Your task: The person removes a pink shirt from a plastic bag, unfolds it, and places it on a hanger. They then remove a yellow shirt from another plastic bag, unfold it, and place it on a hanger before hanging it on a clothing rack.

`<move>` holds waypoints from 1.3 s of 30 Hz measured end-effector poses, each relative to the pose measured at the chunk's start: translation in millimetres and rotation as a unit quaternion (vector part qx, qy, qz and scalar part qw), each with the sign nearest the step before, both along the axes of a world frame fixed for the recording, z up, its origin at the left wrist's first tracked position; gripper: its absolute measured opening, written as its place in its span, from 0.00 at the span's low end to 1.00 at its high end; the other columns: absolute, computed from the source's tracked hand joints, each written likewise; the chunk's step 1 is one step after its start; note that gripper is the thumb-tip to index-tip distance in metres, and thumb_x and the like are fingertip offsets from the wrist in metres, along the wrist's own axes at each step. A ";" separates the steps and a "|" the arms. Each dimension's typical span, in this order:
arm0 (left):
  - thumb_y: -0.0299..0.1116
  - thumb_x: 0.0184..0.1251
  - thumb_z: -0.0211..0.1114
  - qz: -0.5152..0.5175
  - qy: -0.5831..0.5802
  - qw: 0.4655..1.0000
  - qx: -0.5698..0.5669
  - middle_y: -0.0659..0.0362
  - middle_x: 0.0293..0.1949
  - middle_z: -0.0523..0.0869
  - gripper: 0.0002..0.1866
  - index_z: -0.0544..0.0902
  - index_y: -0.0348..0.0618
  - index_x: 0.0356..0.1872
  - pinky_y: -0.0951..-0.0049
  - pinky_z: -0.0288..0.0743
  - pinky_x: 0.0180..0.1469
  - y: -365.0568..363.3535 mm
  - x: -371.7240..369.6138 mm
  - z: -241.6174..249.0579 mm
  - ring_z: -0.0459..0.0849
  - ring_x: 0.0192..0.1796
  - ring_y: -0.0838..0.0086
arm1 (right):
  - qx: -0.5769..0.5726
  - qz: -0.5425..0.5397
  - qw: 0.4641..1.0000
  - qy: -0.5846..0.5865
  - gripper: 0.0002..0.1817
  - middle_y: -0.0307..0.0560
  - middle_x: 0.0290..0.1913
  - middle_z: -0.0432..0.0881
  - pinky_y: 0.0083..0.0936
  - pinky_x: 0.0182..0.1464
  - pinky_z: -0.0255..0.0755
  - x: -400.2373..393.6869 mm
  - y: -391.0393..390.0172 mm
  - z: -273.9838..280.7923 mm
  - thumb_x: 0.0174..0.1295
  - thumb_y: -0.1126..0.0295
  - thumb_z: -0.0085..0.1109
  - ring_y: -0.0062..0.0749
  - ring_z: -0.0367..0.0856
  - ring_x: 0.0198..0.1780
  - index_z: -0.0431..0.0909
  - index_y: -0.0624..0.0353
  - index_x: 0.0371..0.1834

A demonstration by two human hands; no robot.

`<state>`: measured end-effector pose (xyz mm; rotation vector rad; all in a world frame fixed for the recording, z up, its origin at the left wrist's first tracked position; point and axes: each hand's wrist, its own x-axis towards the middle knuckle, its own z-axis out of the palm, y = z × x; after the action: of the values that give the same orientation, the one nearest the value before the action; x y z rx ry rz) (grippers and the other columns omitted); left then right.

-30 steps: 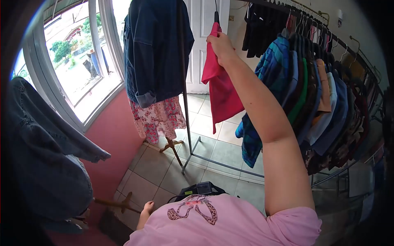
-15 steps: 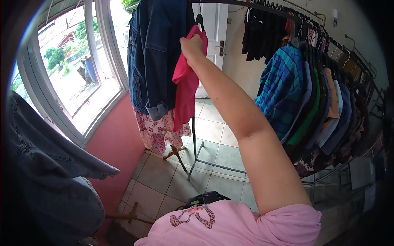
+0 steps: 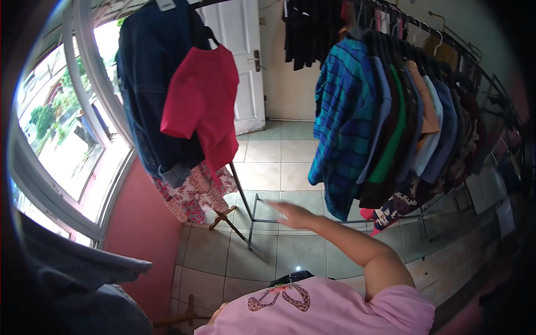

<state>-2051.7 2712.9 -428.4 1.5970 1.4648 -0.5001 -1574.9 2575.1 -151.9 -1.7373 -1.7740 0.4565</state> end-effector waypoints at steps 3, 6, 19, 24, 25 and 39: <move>0.42 0.62 0.56 -0.063 0.022 0.998 -0.019 0.56 0.46 0.83 0.19 0.80 0.45 0.50 0.71 0.73 0.51 -6.7 23.2 -17.0 0.81 0.49 0.70 | -0.427 -0.155 0.891 -0.003 0.29 0.60 0.54 0.74 0.37 0.57 0.66 23.7 -167.3 -159.3 0.56 0.57 0.55 0.52 0.72 0.55 0.66 0.57 0.60; 0.43 0.62 0.55 -0.161 0.043 0.985 -0.035 0.57 0.46 0.83 0.19 0.80 0.45 0.50 0.71 0.73 0.51 -14.8 72.4 -43.1 0.81 0.49 0.70 | -0.328 -0.543 0.772 0.044 0.22 0.57 0.47 0.78 0.39 0.50 0.71 -20.8 -413.1 -259.3 0.51 0.71 0.51 0.52 0.77 0.48 0.72 0.59 0.52; 0.49 0.61 0.51 -0.718 -0.002 0.695 0.046 0.48 0.49 0.80 0.22 0.80 0.47 0.48 0.60 0.68 0.57 -197.8 455.1 -34.5 0.76 0.53 0.53 | 0.145 -0.915 0.010 0.376 0.23 0.55 0.27 0.77 0.44 0.30 0.73 -418.6 -766.4 -316.3 0.56 0.49 0.50 0.46 0.77 0.29 0.75 0.63 0.27; 0.46 0.61 0.54 -0.716 -0.182 0.671 0.067 0.52 0.48 0.82 0.21 0.75 0.51 0.54 0.65 0.71 0.54 -413.8 573.0 32.7 0.79 0.51 0.59 | 0.339 -0.808 -0.111 0.468 0.10 0.43 0.24 0.76 0.25 0.17 0.65 -421.6 -743.7 -294.0 0.59 0.61 0.46 0.28 0.73 0.18 0.73 0.55 0.36; 0.45 0.61 0.55 -0.711 -0.204 0.673 0.023 0.51 0.48 0.81 0.21 0.75 0.50 0.54 0.65 0.72 0.54 -452.9 586.7 52.6 0.79 0.52 0.60 | 0.325 -0.811 -0.103 0.475 0.11 0.43 0.25 0.76 0.25 0.18 0.66 -409.9 -746.5 -290.9 0.59 0.61 0.47 0.28 0.73 0.19 0.73 0.55 0.36; 0.55 0.62 0.50 -0.894 0.071 0.433 0.090 0.51 0.50 0.79 0.25 0.78 0.46 0.49 0.60 0.68 0.56 -637.2 776.7 -50.2 0.76 0.54 0.57 | 0.170 -0.834 0.017 0.525 0.15 0.44 0.37 0.79 0.28 0.29 0.70 -192.7 -918.1 -303.6 0.58 0.62 0.50 0.30 0.79 0.31 0.74 0.56 0.46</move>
<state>-1275.0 2075.6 -478.6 2.7721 -0.9020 -1.5865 -1767.6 1657.0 -455.5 -0.9873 1.5350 -0.0455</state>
